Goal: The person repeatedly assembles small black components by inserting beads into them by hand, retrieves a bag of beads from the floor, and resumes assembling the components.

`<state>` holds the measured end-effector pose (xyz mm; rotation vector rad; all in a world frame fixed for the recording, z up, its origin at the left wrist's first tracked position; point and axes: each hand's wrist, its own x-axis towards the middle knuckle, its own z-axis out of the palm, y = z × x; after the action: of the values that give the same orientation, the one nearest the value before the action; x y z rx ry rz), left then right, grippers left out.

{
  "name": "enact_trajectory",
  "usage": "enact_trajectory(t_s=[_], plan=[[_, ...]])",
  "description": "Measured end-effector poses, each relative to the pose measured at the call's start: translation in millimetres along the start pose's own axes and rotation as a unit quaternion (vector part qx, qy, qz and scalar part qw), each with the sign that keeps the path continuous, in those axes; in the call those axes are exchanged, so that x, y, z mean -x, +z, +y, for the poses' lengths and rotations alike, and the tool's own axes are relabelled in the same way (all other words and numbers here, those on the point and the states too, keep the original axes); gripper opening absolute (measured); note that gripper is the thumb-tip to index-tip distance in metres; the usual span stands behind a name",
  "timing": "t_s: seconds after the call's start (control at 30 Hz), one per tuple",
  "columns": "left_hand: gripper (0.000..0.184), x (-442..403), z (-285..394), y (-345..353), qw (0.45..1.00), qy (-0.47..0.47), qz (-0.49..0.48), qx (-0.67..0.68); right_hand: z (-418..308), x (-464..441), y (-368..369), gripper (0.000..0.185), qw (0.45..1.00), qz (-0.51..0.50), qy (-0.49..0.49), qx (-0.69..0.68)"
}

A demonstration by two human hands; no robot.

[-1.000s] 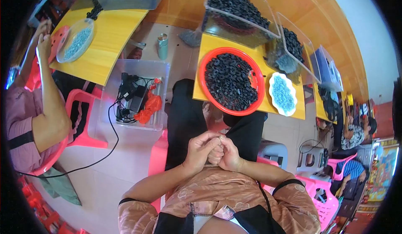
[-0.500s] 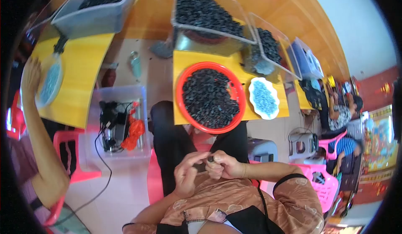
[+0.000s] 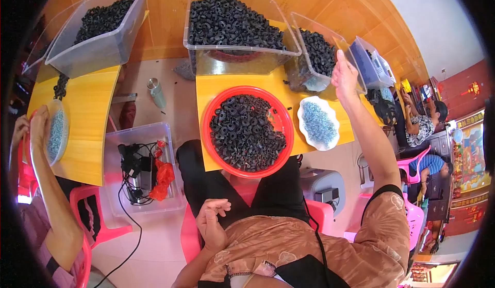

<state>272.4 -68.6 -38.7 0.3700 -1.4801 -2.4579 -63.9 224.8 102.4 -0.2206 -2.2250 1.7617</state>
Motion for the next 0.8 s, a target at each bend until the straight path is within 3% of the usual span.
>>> enact_trajectory(t_s=[0.13,0.27,0.33,0.43,0.5,0.57,0.63,0.7,0.8], plan=[[0.035,-8.8,3.7,-4.0,0.998,-0.011,0.017,-0.053,22.1,-22.5,8.2,0.045,0.942,0.028,-0.238,0.234],[0.028,-38.2,26.6,-11.2,0.99,-0.054,0.043,-0.12,16.5,-32.9,20.0,0.045,0.894,-0.058,-0.306,0.322],[0.029,-70.9,34.9,-20.8,0.985,-0.032,0.039,-0.163,21.7,-34.4,23.8,0.045,0.893,-0.098,-0.254,0.359],[0.031,-144.9,31.6,-29.6,0.982,-0.024,0.023,-0.186,19.3,-27.9,28.4,0.042,0.877,-0.134,-0.264,0.379],[0.03,-208.2,11.9,-29.7,0.989,-0.027,0.021,-0.144,17.9,-27.5,31.5,0.042,0.88,-0.145,-0.248,0.378],[0.029,-279.7,-28.0,-35.8,0.983,0.027,0.009,-0.183,19.7,-31.4,29.2,0.041,0.882,-0.146,-0.241,0.377],[0.025,-346.6,-56.7,-39.8,0.941,0.008,0.016,-0.338,24.8,-35.0,21.6,0.041,0.906,-0.137,-0.191,0.352],[0.024,-395.0,-78.4,-35.3,0.877,0.067,0.037,-0.475,27.9,-37.6,19.6,0.041,0.919,-0.128,-0.15,0.341],[0.022,-457.5,-125.2,-31.9,0.887,0.043,0.039,-0.458,24.7,-35.9,19.1,0.042,0.922,-0.122,-0.104,0.352]])
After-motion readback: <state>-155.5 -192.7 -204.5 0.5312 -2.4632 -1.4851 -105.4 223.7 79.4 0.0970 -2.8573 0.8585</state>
